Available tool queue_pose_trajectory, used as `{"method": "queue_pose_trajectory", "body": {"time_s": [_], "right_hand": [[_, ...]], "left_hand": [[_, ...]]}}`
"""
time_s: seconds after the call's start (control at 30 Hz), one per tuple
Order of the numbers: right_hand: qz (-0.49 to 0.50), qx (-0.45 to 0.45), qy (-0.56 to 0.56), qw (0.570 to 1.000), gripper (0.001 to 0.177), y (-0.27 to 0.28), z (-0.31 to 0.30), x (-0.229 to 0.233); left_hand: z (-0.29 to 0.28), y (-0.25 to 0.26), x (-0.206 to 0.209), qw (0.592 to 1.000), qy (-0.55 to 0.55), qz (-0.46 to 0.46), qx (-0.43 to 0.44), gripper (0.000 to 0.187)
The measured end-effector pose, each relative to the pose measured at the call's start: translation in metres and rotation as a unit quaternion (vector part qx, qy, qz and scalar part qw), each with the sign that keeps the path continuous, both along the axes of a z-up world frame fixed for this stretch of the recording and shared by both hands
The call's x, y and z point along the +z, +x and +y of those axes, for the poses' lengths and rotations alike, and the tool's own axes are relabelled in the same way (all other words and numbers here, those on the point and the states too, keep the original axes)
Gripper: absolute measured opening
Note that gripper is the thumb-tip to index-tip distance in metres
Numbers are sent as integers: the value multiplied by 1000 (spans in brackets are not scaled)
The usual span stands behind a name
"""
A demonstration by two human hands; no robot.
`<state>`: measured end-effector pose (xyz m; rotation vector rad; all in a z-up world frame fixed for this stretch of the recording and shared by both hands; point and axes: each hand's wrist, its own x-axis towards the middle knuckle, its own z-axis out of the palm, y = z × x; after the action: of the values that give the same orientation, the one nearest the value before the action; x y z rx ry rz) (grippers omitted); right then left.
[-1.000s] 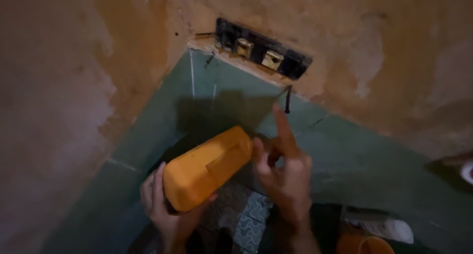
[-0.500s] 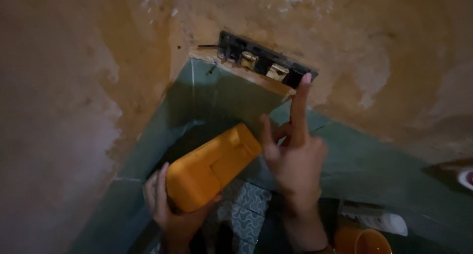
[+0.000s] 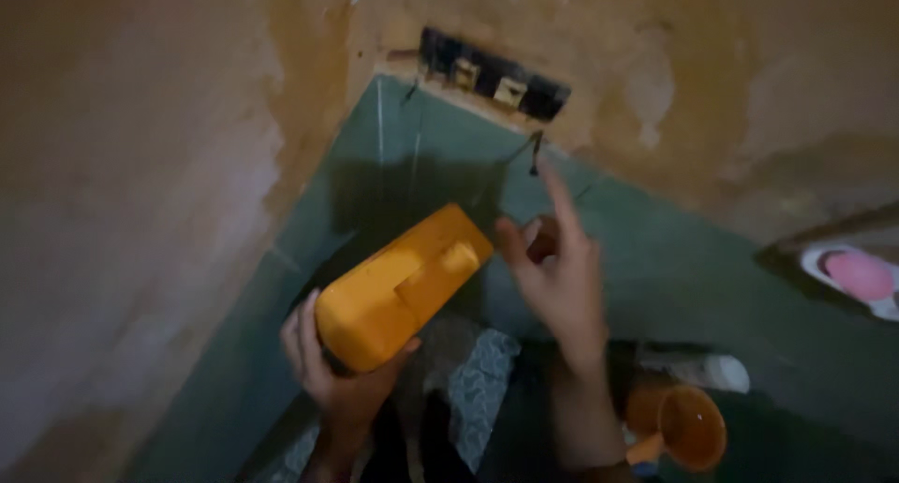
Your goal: The person inserts wall anchors into a tiled wall corner, handles a plastic soap holder, and mounts it onto the wall.
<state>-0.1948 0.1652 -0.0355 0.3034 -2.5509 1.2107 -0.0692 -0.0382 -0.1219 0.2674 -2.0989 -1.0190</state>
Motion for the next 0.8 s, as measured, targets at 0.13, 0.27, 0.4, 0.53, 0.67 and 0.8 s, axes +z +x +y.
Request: {"method": "queue_pose_trajectory", "body": {"time_s": [0.13,0.27,0.4,0.53,0.67,0.8], "right_hand": [[-99,73,-93,988,57,46,2,-40],[-105,101,-174,974,53,90,-8,-59],[12,130,-102,986,69,124,-9,-54],[35,110,-83,990,80,134,-4,-41],[68,83,-77,991,79,147,5,-34],[65,51,-81,993,79,154,13,-32]], "left_hand": [[7,33,13,1000,27,3,12,115],[15,63,24,995,94,-12,19,109],[20,71,29,974,220,57,-6,104],[24,78,45,931,341,98,-87,100],[32,83,56,898,413,97,-116,99],[37,89,54,900,408,98,-119,96]]}}
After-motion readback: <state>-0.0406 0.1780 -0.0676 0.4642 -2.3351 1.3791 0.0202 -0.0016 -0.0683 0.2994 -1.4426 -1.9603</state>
